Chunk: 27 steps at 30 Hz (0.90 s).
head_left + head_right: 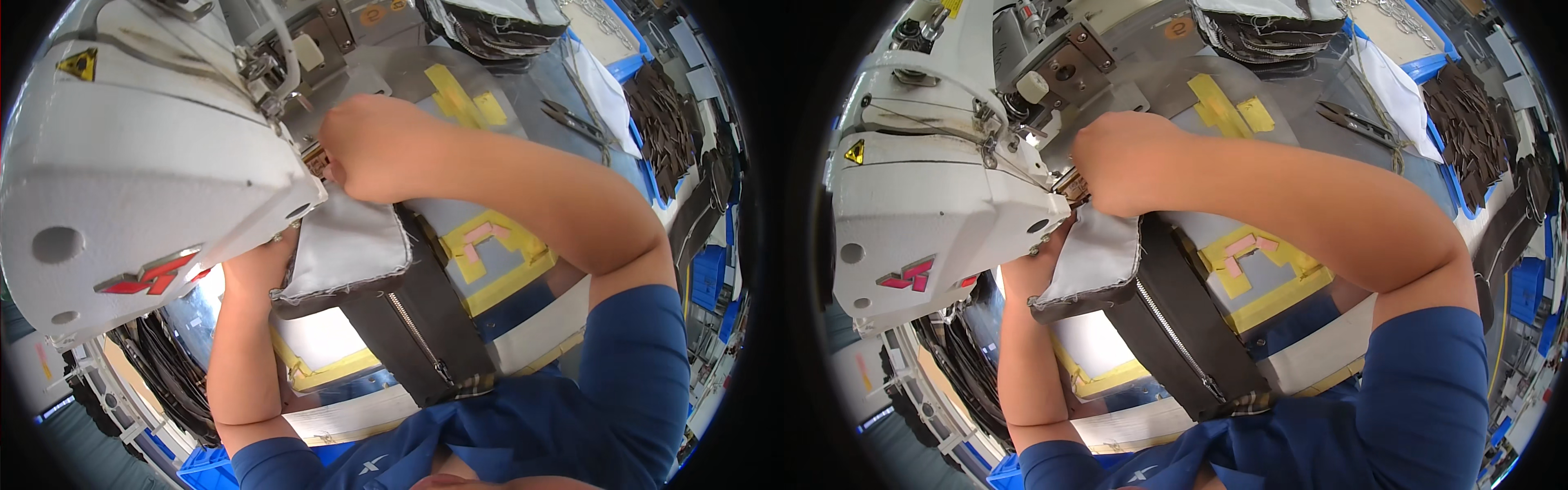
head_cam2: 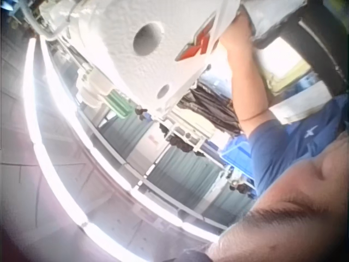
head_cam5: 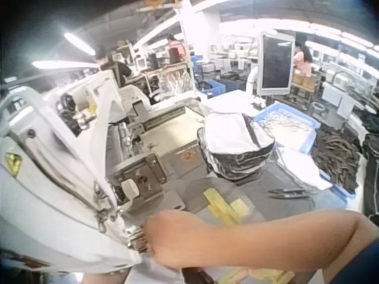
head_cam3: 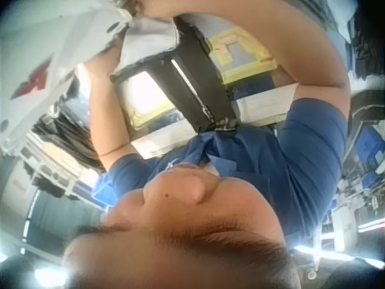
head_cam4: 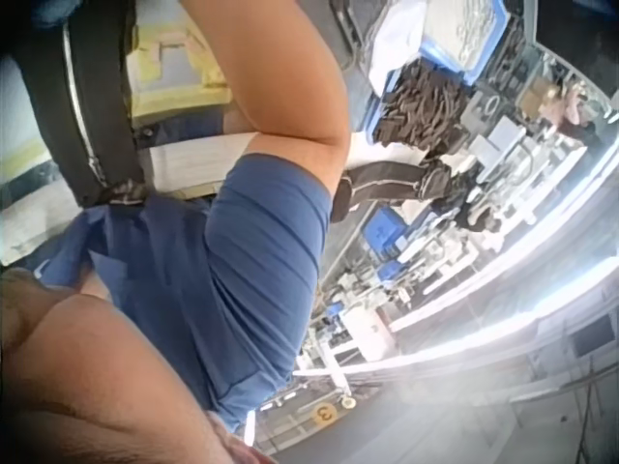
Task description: The person operates an industrial sewing machine to stitch a zipper onto a black fabric pouch. They repeatedly align the zipper tape with the fabric edge, guide the material under the needle, and sew along the seam. The person handles multiple pouches, flipping them to access different sides and ensuring the zipper is securely attached.
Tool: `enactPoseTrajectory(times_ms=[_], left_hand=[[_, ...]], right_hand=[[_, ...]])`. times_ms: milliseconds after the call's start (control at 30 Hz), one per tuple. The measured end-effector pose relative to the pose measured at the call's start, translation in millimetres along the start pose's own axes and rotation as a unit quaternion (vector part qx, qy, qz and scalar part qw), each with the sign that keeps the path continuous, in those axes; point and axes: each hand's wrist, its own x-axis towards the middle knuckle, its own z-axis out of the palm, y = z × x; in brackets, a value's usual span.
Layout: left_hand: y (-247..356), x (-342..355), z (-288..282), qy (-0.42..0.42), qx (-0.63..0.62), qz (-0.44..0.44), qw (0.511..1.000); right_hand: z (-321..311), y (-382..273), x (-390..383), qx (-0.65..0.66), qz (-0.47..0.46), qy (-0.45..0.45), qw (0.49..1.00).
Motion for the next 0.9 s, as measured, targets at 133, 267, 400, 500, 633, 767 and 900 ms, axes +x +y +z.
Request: enactPoseTrajectory(times_ms=[133,267,400,500,633,767,900], left_hand=[[-1.1,-0.9,0.1,0.0,0.015,-0.001,1.0],[7.5,0.7,0.7,0.003,-0.027,-0.043,0.999],[5.1,0.3,4.0,0.019,-0.075,-0.063,0.995],[-1.3,-1.8,4.2,0.023,-0.079,-0.048,0.995],[1.9,2.0,1.3,0.012,-0.053,-0.015,0.998],[5.4,2.2,-3.2,-0.003,-0.025,-0.009,1.0],[2.7,-1.0,-2.4,-0.028,0.005,-0.025,0.999]], right_hand=[[2.6,-0.4,-0.3,0.006,0.003,0.015,1.0],[0.0,2.8,-1.3,-0.001,-0.003,0.022,1.0],[-6.9,4.4,-7.2,-0.008,-0.004,0.031,0.999],[-8.8,3.2,-7.2,0.0,-0.004,0.02,1.0],[-4.4,11.2,-4.9,-0.009,-0.02,0.032,0.999],[-2.6,10.7,-5.5,-0.005,-0.014,0.037,0.999],[-2.3,10.4,-8.5,-0.011,-0.024,0.064,0.998]])
